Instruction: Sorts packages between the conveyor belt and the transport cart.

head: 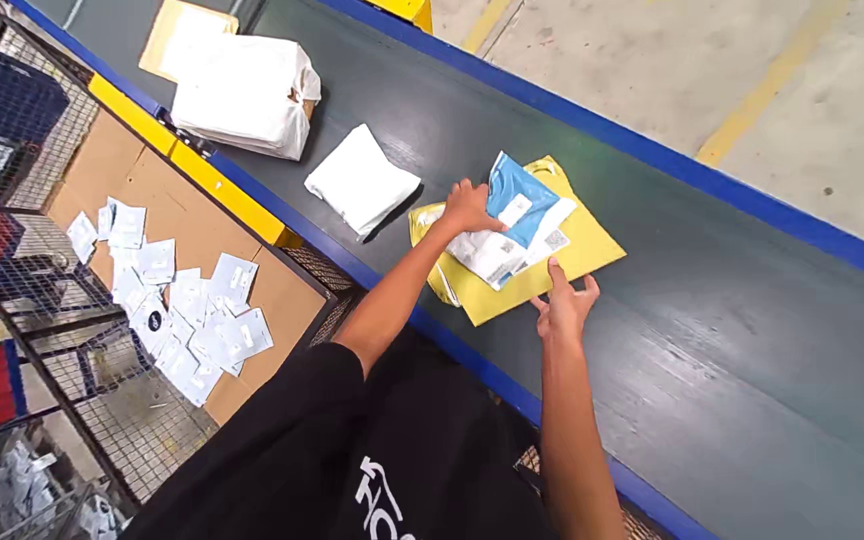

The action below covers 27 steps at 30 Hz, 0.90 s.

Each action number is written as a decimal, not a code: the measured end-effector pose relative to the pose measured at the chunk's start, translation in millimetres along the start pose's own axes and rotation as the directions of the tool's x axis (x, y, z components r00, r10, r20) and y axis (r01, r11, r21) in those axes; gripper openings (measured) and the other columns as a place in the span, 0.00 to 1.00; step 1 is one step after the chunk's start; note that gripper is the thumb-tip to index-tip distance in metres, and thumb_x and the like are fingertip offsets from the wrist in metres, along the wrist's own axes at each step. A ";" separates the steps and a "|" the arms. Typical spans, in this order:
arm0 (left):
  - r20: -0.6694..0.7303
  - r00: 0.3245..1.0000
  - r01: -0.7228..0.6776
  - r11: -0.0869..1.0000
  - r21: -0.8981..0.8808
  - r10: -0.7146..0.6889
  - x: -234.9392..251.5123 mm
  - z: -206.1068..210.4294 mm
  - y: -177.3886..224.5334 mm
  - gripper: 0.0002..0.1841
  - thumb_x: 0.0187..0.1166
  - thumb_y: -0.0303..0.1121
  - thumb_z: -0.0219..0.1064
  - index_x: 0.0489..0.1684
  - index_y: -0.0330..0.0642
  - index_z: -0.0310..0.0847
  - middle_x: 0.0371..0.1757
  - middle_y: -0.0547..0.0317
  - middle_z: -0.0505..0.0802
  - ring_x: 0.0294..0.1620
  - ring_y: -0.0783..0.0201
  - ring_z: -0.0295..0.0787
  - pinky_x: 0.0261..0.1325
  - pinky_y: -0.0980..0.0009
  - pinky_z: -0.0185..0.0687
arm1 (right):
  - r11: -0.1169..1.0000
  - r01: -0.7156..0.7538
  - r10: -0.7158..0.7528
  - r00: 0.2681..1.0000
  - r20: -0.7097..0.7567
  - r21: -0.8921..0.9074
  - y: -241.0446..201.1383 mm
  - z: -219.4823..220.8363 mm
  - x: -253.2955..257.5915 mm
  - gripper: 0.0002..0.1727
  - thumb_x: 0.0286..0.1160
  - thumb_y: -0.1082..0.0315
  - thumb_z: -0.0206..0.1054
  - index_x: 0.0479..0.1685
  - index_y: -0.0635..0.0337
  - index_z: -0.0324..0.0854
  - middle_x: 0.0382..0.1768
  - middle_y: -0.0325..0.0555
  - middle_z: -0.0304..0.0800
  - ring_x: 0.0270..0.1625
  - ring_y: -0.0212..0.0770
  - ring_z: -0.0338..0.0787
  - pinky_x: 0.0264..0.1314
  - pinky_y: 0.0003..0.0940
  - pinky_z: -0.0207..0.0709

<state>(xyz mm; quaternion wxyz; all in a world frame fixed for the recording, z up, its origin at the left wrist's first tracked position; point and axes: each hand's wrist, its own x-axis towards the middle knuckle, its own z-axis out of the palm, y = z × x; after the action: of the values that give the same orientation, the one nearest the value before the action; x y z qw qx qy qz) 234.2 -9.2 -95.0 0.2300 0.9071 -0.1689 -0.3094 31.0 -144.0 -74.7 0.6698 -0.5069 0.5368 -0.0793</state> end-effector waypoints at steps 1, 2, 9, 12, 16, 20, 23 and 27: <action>0.043 0.999 -0.014 0.999 -0.038 0.016 -13.8 6.2 5.1 0.52 0.48 0.63 0.86 0.72 0.33 0.78 0.72 0.27 0.79 0.73 0.32 0.77 0.69 0.36 0.78 | 0.999 0.011 -0.010 1.000 -0.014 0.032 11.5 -8.6 -2.1 0.58 0.69 0.53 0.80 0.92 0.51 0.39 0.74 0.61 0.76 0.66 0.53 0.87 0.57 0.52 0.88; 0.080 0.996 -0.030 0.996 -0.082 0.037 -29.0 12.4 8.7 0.52 0.50 0.61 0.86 0.72 0.30 0.75 0.71 0.28 0.80 0.71 0.35 0.80 0.69 0.37 0.79 | 0.997 0.027 -0.028 1.000 0.003 0.069 24.8 -18.7 -4.9 0.55 0.70 0.56 0.80 0.91 0.54 0.42 0.72 0.58 0.78 0.66 0.49 0.88 0.61 0.48 0.88; 0.157 0.968 -0.148 0.950 -0.273 0.196 -105.0 27.5 13.6 0.72 0.41 0.58 0.90 0.95 0.44 0.44 0.64 0.38 0.90 0.63 0.41 0.89 0.65 0.38 0.83 | 0.904 -0.196 0.025 0.911 0.411 0.381 108.1 -79.3 -57.8 0.22 0.72 0.66 0.70 0.65 0.55 0.74 0.50 0.42 0.95 0.53 0.38 0.95 0.58 0.42 0.91; 0.173 0.933 -0.261 0.923 -0.283 0.317 -109.2 6.0 25.1 0.63 0.54 0.57 0.86 0.92 0.38 0.51 0.67 0.38 0.88 0.66 0.46 0.88 0.71 0.44 0.82 | 0.925 -0.130 -0.035 0.907 0.420 0.358 109.7 -71.9 -55.0 0.20 0.76 0.73 0.67 0.67 0.59 0.72 0.50 0.44 0.95 0.52 0.40 0.96 0.59 0.41 0.92; -0.145 0.966 -0.242 0.950 -0.196 0.217 -86.4 -51.5 -7.5 0.49 0.67 0.51 0.82 0.89 0.42 0.60 0.76 0.44 0.84 0.73 0.48 0.83 0.74 0.48 0.80 | 0.932 -0.016 -0.125 0.924 0.362 0.363 95.4 -82.4 -40.0 0.19 0.76 0.74 0.65 0.65 0.59 0.71 0.47 0.40 0.95 0.49 0.36 0.95 0.57 0.36 0.92; -0.019 0.995 -0.095 0.994 0.062 0.096 -53.6 -45.2 -43.5 0.63 0.46 0.57 0.91 0.89 0.38 0.62 0.84 0.29 0.71 0.85 0.31 0.64 0.83 0.33 0.61 | 0.910 0.026 -0.132 0.964 0.231 0.413 86.6 -122.0 -58.8 0.19 0.74 0.73 0.67 0.64 0.63 0.73 0.45 0.42 0.95 0.48 0.37 0.95 0.56 0.39 0.91; 0.130 0.983 -0.126 0.990 -0.060 0.133 -60.5 -4.0 -5.2 0.60 0.46 0.39 0.93 0.88 0.35 0.59 0.82 0.34 0.75 0.84 0.45 0.70 0.85 0.48 0.68 | 0.834 0.045 -0.078 0.996 0.036 0.550 92.8 -184.9 -89.3 0.17 0.76 0.75 0.66 0.63 0.66 0.74 0.43 0.45 0.95 0.45 0.39 0.95 0.53 0.41 0.91; 0.277 0.937 -0.191 0.977 -0.099 0.211 -73.6 41.7 32.5 0.47 0.60 0.35 0.86 0.83 0.31 0.65 0.75 0.36 0.82 0.72 0.52 0.83 0.76 0.53 0.80 | 0.634 0.318 -0.083 0.934 -0.348 0.705 153.4 -301.5 -128.5 0.17 0.77 0.73 0.61 0.64 0.66 0.72 0.43 0.46 0.93 0.45 0.38 0.94 0.54 0.40 0.90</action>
<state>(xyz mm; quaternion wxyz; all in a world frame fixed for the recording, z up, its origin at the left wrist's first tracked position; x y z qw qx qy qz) 146.9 -16.4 -71.8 0.2655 0.8220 -0.2812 -0.4180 -330.0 -166.9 -82.6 0.7215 -0.2251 0.4851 -0.4399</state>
